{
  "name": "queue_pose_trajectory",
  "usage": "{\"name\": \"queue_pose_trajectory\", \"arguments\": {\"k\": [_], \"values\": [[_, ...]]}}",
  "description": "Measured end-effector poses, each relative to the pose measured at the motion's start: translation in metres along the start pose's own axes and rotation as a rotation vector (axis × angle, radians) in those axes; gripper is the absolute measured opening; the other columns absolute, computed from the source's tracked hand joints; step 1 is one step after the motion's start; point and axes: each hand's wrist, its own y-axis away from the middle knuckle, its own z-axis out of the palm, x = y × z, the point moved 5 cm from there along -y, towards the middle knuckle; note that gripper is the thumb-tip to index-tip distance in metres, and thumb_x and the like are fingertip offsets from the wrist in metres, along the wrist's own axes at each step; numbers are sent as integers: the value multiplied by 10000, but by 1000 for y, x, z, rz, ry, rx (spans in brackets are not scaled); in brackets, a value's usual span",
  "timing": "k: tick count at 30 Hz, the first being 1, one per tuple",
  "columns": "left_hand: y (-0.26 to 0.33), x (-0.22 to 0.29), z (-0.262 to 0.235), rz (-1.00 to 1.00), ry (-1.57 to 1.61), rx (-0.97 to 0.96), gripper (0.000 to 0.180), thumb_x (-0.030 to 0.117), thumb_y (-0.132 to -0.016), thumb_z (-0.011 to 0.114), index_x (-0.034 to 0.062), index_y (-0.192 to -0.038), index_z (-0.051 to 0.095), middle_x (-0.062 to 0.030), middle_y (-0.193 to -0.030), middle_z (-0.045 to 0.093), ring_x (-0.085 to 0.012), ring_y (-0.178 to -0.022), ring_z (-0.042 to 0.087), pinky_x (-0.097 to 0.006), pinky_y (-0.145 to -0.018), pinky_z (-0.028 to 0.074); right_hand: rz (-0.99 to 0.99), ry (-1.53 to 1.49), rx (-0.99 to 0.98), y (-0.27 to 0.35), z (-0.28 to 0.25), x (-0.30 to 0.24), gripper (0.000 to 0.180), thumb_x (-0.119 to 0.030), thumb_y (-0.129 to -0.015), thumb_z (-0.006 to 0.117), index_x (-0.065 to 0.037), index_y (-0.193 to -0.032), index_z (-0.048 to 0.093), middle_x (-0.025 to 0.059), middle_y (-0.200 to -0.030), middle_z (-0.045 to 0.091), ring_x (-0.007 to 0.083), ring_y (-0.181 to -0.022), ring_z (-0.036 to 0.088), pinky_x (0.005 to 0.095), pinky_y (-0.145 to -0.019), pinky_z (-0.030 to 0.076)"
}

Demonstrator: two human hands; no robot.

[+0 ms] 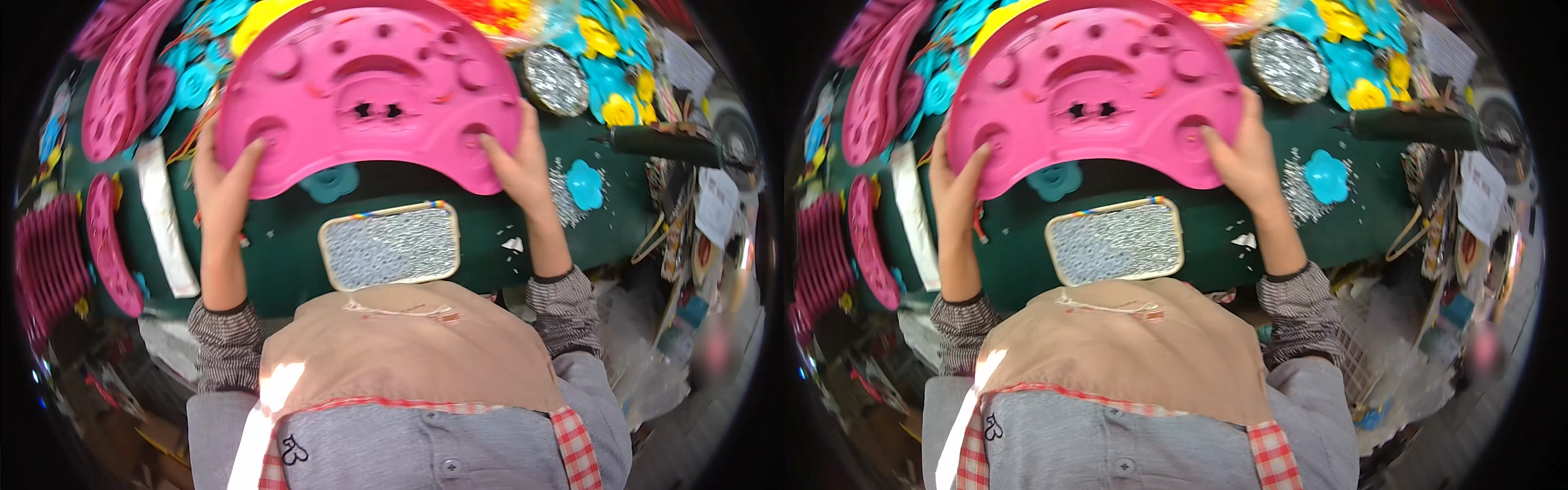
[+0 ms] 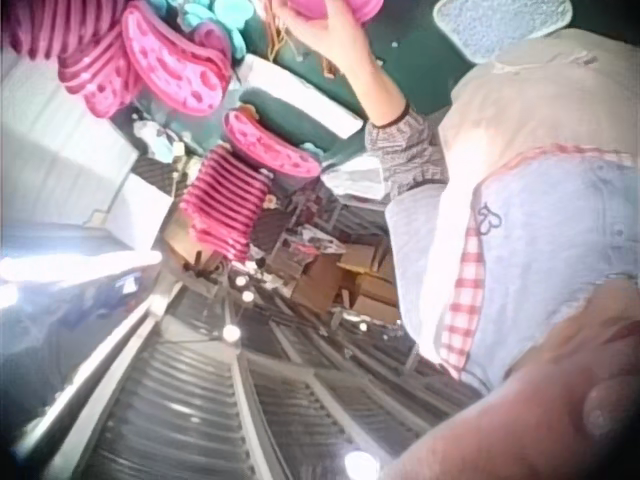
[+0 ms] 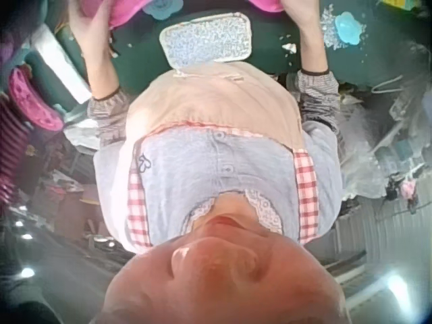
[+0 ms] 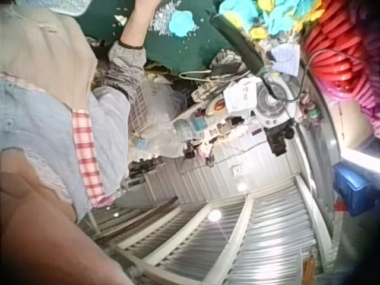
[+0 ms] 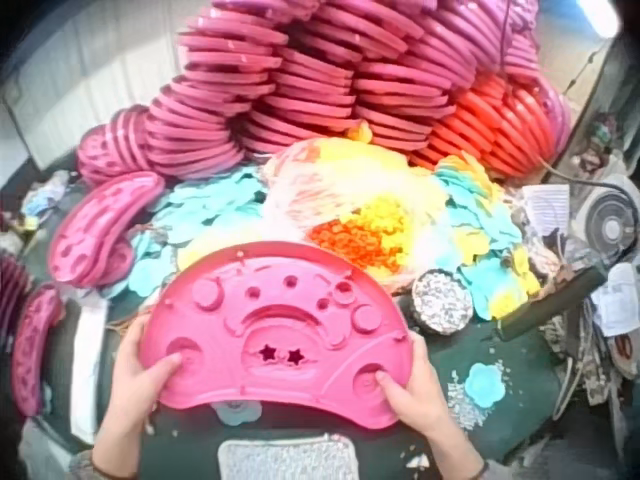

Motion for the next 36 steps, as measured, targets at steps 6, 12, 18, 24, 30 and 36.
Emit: {"name": "queue_pose_trajectory", "arguments": {"k": [6,12,18,24,30,36], "values": [[61,-11,31,80,-111,-37,675,0,-903,717,-26,-1507,417,-218,-1383,622,-277,-1273,654,-388,-1088,518,82,-99,-115,14,-34,9,669,39,-947,676,8,-1546,381,180,-1428,568,253,-1289,612,377,-1087,502],[59,-29,49,32,-72,-58,641,14,-893,695,-13,-1475,426,-239,-1329,675,-316,-1226,704,-410,-1049,541,100,3,-127,16,-50,15,673,19,-952,683,4,-1553,380,179,-1460,534,262,-1333,563,374,-1124,456],[59,-26,44,2,-98,-97,624,40,-905,681,-8,-1470,421,-256,-1324,670,-358,-1216,704,-428,-1031,543,127,-41,-170,16,-46,10,668,-9,-974,672,-1,-1561,353,170,-1452,540,255,-1337,549,371,-1132,437],[61,-36,41,54,-170,-114,648,55,-926,694,-24,-1500,403,-229,-1388,594,-311,-1276,636,-409,-1091,500,69,9,-186,14,-44,7,670,-20,-985,662,-5,-1574,344,155,-1451,541,229,-1322,556,357,-1124,442],[52,-34,45,248,-382,-68,738,91,-898,729,-42,-1536,384,-266,-1439,531,-427,-1371,516,-491,-1172,401,51,-39,-179,5,-47,11,701,16,-933,681,8,-1553,353,197,-1407,591,260,-1266,634,385,-1081,500],[32,36,38,543,-697,13,628,164,-881,815,17,-1447,584,-195,-1420,592,-397,-1332,517,-500,-1133,404,-35,482,-135,-23,-65,-36,608,-198,-938,762,9,-1461,529,257,-1279,683,359,-1113,716,437,-976,553]]}}
